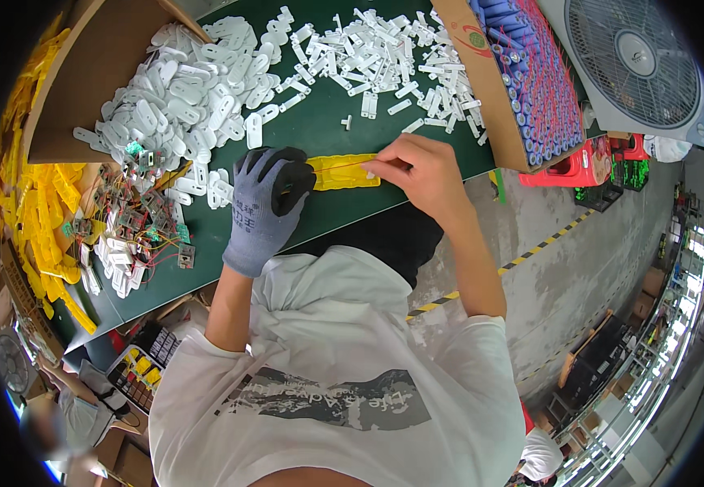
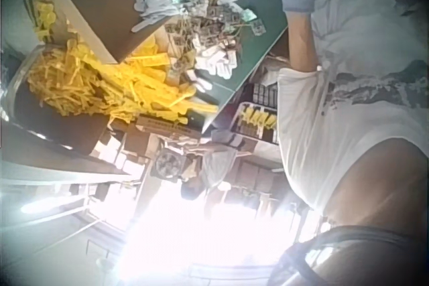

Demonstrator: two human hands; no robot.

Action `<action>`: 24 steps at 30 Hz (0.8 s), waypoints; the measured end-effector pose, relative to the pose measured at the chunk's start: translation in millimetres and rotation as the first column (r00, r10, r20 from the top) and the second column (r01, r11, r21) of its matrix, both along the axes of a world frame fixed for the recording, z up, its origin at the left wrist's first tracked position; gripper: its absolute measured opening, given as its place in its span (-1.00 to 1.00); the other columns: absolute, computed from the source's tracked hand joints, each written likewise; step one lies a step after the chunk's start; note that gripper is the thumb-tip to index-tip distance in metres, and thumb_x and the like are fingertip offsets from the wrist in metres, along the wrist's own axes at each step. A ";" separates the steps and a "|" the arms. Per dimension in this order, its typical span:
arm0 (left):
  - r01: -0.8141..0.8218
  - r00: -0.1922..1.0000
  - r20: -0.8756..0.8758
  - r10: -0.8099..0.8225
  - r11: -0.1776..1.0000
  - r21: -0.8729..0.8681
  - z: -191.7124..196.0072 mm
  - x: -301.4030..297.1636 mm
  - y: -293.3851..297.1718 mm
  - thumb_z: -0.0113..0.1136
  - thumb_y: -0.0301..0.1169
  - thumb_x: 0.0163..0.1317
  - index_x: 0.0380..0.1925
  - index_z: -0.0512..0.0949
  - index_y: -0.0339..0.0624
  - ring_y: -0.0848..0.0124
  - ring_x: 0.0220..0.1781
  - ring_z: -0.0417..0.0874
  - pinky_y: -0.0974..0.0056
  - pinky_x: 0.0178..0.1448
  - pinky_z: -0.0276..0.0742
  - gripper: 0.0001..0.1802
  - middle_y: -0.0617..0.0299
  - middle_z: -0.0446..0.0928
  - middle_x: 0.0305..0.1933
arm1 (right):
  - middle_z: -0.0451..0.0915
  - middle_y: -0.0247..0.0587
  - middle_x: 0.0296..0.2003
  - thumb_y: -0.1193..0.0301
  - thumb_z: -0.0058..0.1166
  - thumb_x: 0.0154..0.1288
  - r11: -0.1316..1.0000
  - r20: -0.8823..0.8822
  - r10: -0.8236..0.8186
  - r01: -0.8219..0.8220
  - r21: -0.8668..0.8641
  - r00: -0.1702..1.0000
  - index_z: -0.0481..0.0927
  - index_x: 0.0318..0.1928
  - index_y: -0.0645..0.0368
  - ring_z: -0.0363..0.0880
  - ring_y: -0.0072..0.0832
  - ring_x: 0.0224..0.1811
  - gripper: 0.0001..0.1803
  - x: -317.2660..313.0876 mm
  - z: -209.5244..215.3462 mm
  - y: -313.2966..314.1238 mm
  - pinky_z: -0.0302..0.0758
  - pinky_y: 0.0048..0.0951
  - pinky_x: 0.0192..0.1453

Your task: Assembling components into a yellow plastic housing, likely for an LED light or similar device.

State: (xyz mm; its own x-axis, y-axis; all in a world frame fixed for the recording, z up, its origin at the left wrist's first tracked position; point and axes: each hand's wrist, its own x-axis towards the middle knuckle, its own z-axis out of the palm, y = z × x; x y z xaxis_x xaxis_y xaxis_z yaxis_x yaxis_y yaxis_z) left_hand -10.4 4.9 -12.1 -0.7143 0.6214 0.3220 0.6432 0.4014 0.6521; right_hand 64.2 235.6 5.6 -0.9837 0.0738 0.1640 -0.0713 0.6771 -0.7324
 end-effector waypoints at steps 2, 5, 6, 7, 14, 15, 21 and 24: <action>-0.003 1.000 0.008 0.002 1.000 0.008 1.6 -0.7 -1.3 0.31 -0.51 -0.09 -0.32 0.56 -0.06 0.15 -0.03 0.50 0.09 0.13 0.31 -0.74 0.23 0.56 -0.08 | 0.55 -0.31 -0.56 0.54 0.37 0.03 0.998 0.050 -0.002 0.005 -0.069 0.999 0.62 -0.45 0.26 0.49 -0.63 -0.58 -0.86 -0.2 0.8 -1.1 0.36 -0.61 -0.50; 0.021 0.999 0.047 -0.022 0.999 0.029 0.3 -0.4 -1.5 0.31 -0.51 -0.09 -0.33 0.55 -0.06 0.15 -0.03 0.50 0.09 0.12 0.31 -0.75 0.23 0.56 -0.08 | 0.58 -0.31 -0.53 0.55 0.35 0.05 0.985 0.100 -0.021 0.038 -0.169 0.995 0.67 -0.41 0.26 0.49 -0.66 -0.58 -0.90 -3.8 -7.5 3.3 0.38 -0.62 -0.49; 0.022 0.999 0.025 -0.023 0.999 0.028 -2.1 1.1 -2.2 0.31 -0.52 -0.08 -0.34 0.55 -0.07 0.15 -0.03 0.50 0.09 0.12 0.31 -0.75 0.23 0.56 -0.08 | 0.59 -0.30 -0.51 0.56 0.35 0.04 0.978 0.095 -0.034 0.053 -0.203 0.995 0.69 -0.39 0.25 0.49 -0.67 -0.57 -0.90 -3.5 -12.7 4.7 0.38 -0.63 -0.48; 0.021 1.000 -0.001 -0.021 0.999 0.026 -3.3 0.1 -3.0 0.31 -0.52 -0.08 -0.34 0.54 -0.08 0.16 -0.02 0.51 0.09 0.12 0.31 -0.76 0.23 0.56 -0.09 | 0.59 -0.30 -0.51 0.56 0.35 0.04 0.978 0.097 -0.029 0.049 -0.203 0.995 0.69 -0.39 0.25 0.49 -0.67 -0.57 -0.90 -4.0 -16.5 2.8 0.38 -0.63 -0.48; -0.010 1.000 0.011 0.010 0.999 0.039 -2.9 -2.2 -2.6 0.33 -0.50 -0.07 -0.34 0.54 -0.07 0.15 -0.01 0.51 0.09 0.13 0.32 -0.76 0.25 0.55 -0.09 | 0.59 -0.29 -0.43 0.57 0.32 0.03 0.979 0.027 -0.112 0.115 -0.166 0.993 0.70 -0.27 0.23 0.52 -0.62 -0.46 -0.81 9.9 -16.5 -8.9 0.37 -0.62 -0.41; 0.013 1.000 -0.011 -0.013 0.999 0.040 -3.1 -3.3 -4.2 0.33 -0.47 -0.05 -0.32 0.53 -0.08 0.14 -0.01 0.49 0.06 0.14 0.32 -0.75 0.24 0.53 -0.08 | 0.59 -0.31 -0.42 0.57 0.31 0.03 0.977 0.066 -0.116 0.126 -0.170 0.991 0.69 -0.23 0.22 0.52 -0.62 -0.44 -0.77 11.9 -13.5 -10.7 0.37 -0.62 -0.38; 0.011 1.000 -0.027 -0.010 0.999 0.035 -1.9 0.6 -5.5 0.33 -0.47 -0.05 -0.29 0.53 -0.08 0.11 0.00 0.47 0.03 0.14 0.32 -0.73 0.20 0.52 -0.08 | 0.59 -0.37 -0.40 0.56 0.26 0.06 0.968 0.448 -0.024 0.132 -0.212 0.894 0.65 -0.11 0.18 0.50 -0.63 -0.39 -0.69 -6.1 19.5 -7.7 0.35 -0.61 -0.37; -0.024 1.000 -0.015 0.024 0.999 0.034 -0.3 7.4 -5.4 0.32 -0.49 -0.05 -0.30 0.55 -0.07 0.09 0.00 0.48 0.04 0.14 0.32 -0.74 0.19 0.54 -0.10 | 0.59 -0.38 -0.41 0.54 0.24 0.10 0.983 0.337 0.000 0.061 -0.171 0.942 0.65 -0.11 0.19 0.51 -0.63 -0.40 -0.71 -29.8 42.3 6.8 0.38 -0.59 -0.36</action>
